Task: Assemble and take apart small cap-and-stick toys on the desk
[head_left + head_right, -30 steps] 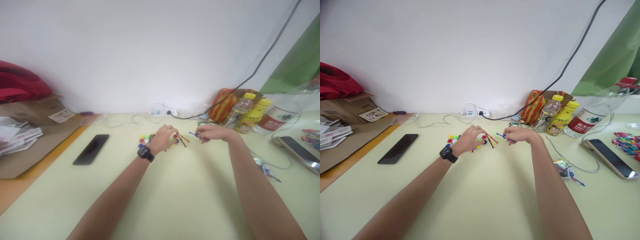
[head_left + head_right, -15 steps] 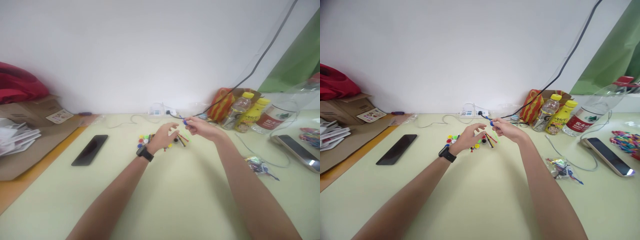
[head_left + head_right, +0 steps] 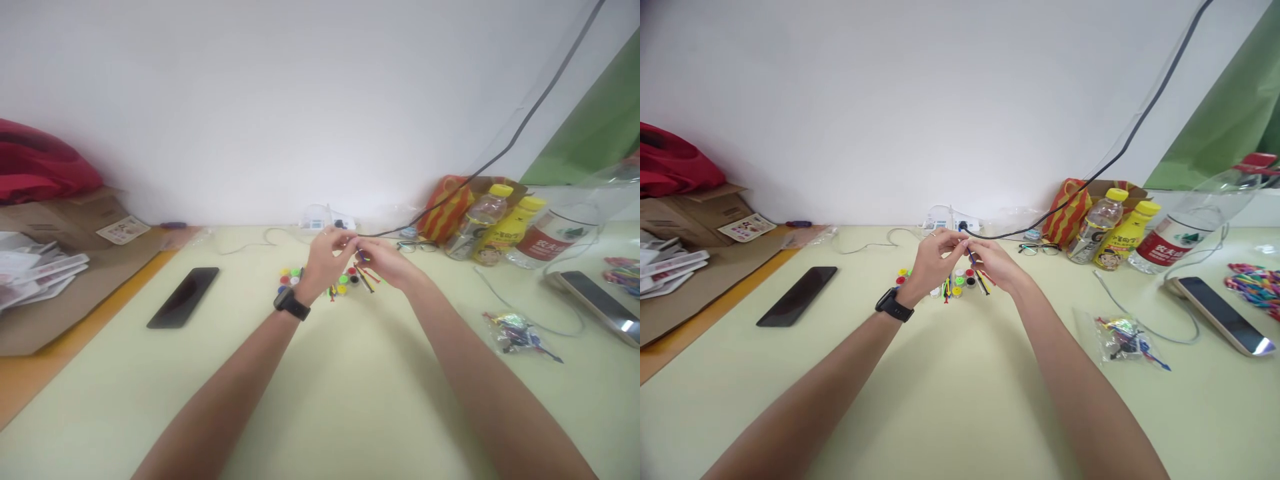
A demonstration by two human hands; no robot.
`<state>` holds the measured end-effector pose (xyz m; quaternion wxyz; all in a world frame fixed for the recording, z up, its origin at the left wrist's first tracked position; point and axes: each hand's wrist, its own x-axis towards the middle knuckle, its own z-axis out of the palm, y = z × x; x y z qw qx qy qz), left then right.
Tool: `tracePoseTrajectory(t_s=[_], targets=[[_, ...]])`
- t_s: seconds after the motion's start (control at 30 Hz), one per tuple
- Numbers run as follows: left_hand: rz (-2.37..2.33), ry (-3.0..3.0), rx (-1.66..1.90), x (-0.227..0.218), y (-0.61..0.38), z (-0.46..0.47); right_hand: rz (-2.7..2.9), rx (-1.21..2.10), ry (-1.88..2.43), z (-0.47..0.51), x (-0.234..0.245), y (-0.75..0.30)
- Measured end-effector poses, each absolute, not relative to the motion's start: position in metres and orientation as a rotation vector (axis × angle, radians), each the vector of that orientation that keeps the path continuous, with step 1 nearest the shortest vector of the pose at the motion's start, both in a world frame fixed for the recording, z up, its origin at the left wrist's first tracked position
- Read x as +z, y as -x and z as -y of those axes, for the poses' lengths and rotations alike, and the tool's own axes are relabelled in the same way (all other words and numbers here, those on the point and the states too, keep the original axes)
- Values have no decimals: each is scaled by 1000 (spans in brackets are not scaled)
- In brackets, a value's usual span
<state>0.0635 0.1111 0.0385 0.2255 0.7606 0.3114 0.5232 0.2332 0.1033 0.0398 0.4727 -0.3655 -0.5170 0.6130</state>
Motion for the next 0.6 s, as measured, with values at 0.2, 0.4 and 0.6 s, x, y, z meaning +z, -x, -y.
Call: tracePoseTrajectory(t_s=[0.2,0.4,0.6], targets=[[-848,-2342,1308,53,-57,-105,1324,1435,887,-103,52,-241],[-688,-2317,1191,59,-50,-106,1312,1405,956,-102,53,-239],[-715,-2274,1118,57,-48,-105,1400,1242,1160,-108,40,-240]])
